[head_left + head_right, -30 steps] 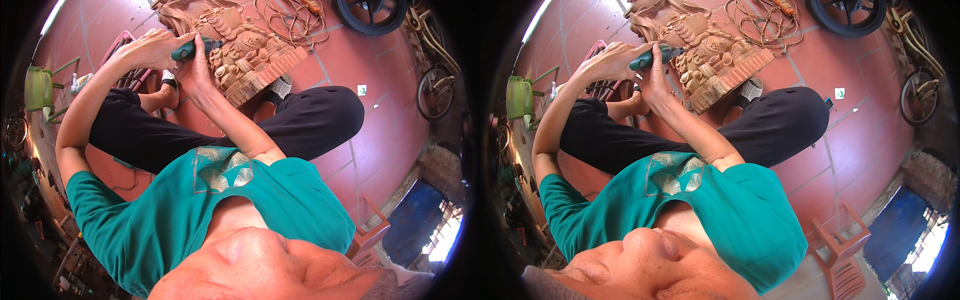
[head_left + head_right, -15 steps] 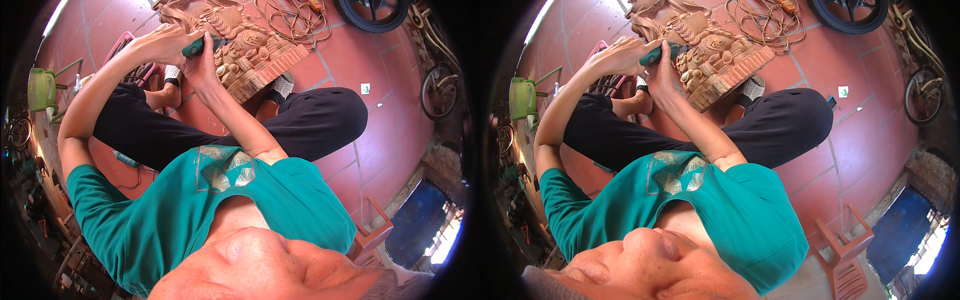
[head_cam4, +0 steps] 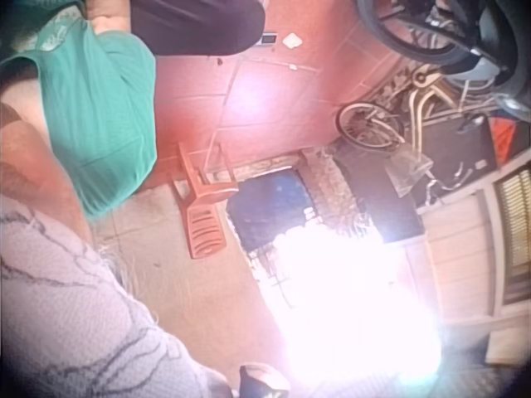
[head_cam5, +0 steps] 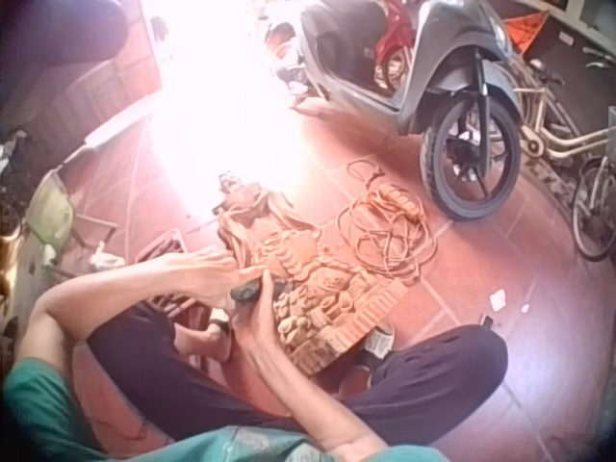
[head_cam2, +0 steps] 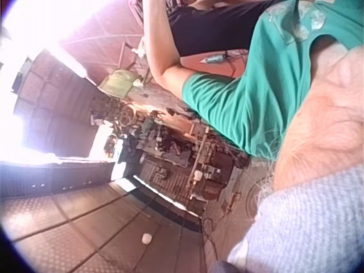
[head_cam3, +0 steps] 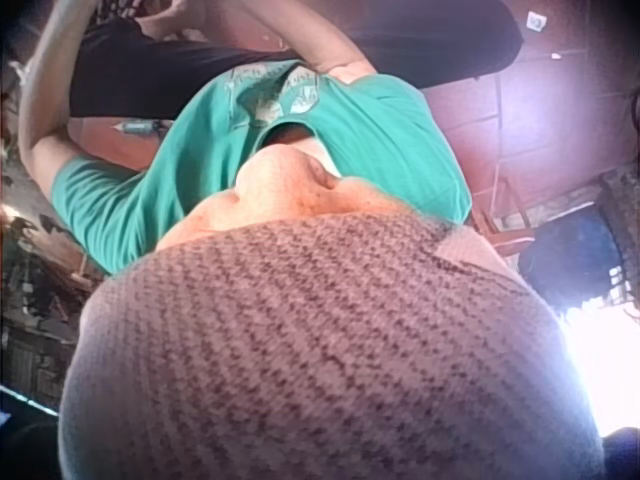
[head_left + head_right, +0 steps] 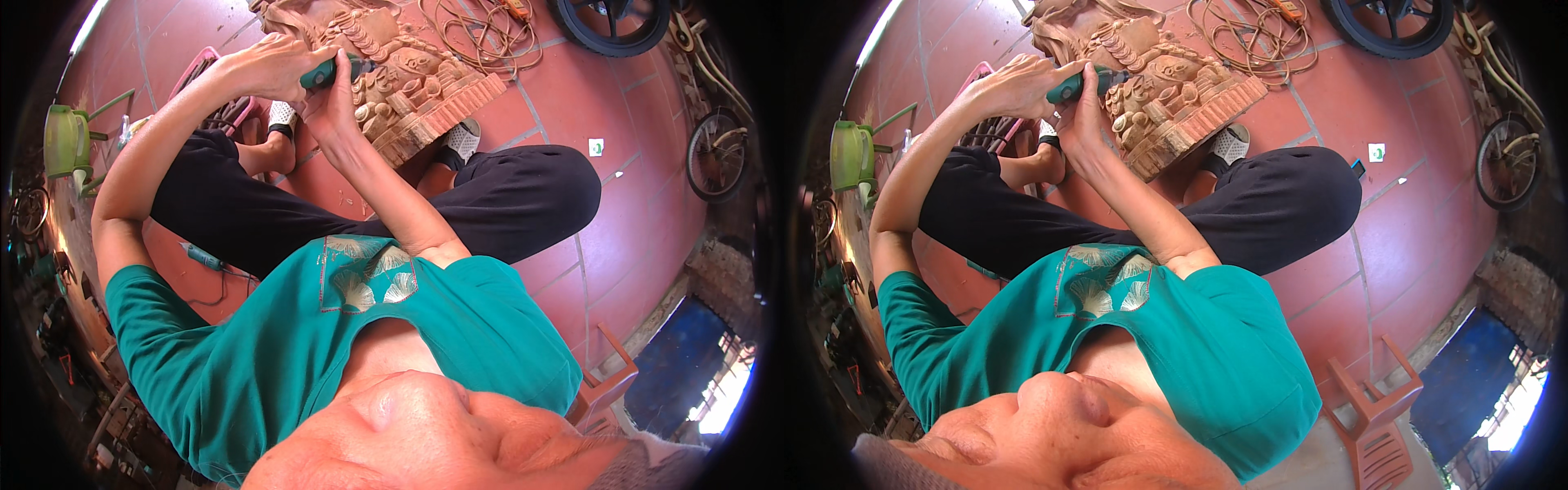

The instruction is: The person uses a handheld rotary carving tool to shape and detail a large wooden relief carving. They hold the tool with both hands and move it along the surface of the wood, removing material to refine the design.

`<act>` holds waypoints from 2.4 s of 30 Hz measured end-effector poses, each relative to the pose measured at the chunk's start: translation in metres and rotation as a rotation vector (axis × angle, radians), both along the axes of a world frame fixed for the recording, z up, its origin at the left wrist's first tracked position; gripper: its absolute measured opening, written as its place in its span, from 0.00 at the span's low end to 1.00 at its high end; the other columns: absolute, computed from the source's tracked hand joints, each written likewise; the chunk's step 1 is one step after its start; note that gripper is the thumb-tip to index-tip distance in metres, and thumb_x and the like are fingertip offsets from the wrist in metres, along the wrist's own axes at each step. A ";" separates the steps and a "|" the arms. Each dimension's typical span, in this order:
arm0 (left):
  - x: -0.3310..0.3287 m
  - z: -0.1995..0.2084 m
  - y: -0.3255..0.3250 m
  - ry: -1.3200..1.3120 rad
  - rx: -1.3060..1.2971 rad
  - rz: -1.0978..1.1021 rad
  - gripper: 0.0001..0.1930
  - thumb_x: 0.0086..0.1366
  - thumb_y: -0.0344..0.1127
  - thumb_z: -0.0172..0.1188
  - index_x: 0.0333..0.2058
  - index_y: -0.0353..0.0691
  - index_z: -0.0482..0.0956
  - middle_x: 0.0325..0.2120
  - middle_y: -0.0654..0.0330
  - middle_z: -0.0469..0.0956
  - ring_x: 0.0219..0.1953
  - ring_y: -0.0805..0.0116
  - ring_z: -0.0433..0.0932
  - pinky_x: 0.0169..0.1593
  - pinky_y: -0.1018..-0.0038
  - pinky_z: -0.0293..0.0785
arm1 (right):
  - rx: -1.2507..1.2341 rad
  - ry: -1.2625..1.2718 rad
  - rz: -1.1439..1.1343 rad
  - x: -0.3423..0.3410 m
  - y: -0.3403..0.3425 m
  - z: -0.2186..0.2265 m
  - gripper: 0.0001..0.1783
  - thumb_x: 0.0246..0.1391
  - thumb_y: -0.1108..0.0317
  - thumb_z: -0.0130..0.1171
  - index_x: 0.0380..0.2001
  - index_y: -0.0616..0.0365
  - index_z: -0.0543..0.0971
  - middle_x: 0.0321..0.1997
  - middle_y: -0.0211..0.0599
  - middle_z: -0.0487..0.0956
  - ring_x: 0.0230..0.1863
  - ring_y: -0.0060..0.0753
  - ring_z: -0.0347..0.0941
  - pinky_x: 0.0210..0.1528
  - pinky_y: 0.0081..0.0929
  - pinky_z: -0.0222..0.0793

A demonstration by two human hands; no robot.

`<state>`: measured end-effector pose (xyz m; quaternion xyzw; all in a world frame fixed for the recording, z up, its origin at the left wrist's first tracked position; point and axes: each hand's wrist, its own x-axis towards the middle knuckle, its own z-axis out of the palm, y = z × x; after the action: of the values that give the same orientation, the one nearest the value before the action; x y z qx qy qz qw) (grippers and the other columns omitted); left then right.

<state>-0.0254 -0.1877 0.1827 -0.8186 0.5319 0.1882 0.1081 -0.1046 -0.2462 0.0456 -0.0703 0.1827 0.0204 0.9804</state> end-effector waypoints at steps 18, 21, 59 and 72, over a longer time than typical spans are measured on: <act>-0.007 0.007 0.001 -0.008 0.060 0.003 0.44 0.40 0.30 0.63 0.62 0.34 0.61 0.20 0.43 0.76 0.28 0.41 0.79 0.32 0.55 0.74 | -0.042 -0.035 0.038 -0.005 0.002 0.006 0.32 0.57 0.29 0.48 0.47 0.46 0.73 0.45 0.26 0.79 0.48 0.24 0.76 0.50 0.35 0.74; -0.008 0.003 0.005 -0.021 -0.029 0.002 0.39 0.38 0.31 0.63 0.55 0.35 0.68 0.21 0.44 0.78 0.27 0.44 0.80 0.30 0.57 0.74 | -0.046 -0.016 0.032 -0.007 0.003 0.008 0.33 0.57 0.29 0.48 0.47 0.46 0.73 0.44 0.26 0.79 0.48 0.25 0.76 0.50 0.36 0.73; -0.004 -0.003 0.007 -0.015 -0.010 -0.015 0.40 0.39 0.26 0.62 0.58 0.38 0.64 0.23 0.45 0.78 0.30 0.44 0.79 0.33 0.58 0.72 | -0.070 -0.020 0.021 -0.009 0.001 0.009 0.33 0.58 0.32 0.47 0.50 0.48 0.73 0.53 0.30 0.77 0.57 0.34 0.72 0.56 0.44 0.71; -0.005 0.003 0.002 0.023 -0.023 -0.007 0.39 0.38 0.26 0.63 0.56 0.38 0.65 0.21 0.45 0.78 0.28 0.42 0.79 0.33 0.56 0.72 | -0.058 -0.062 0.025 -0.006 0.001 0.005 0.37 0.59 0.31 0.44 0.55 0.52 0.69 0.57 0.35 0.75 0.57 0.39 0.73 0.58 0.48 0.72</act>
<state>-0.0303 -0.1854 0.1855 -0.8156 0.5382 0.1911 0.0932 -0.1104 -0.2456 0.0506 -0.1015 0.1518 0.0251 0.9829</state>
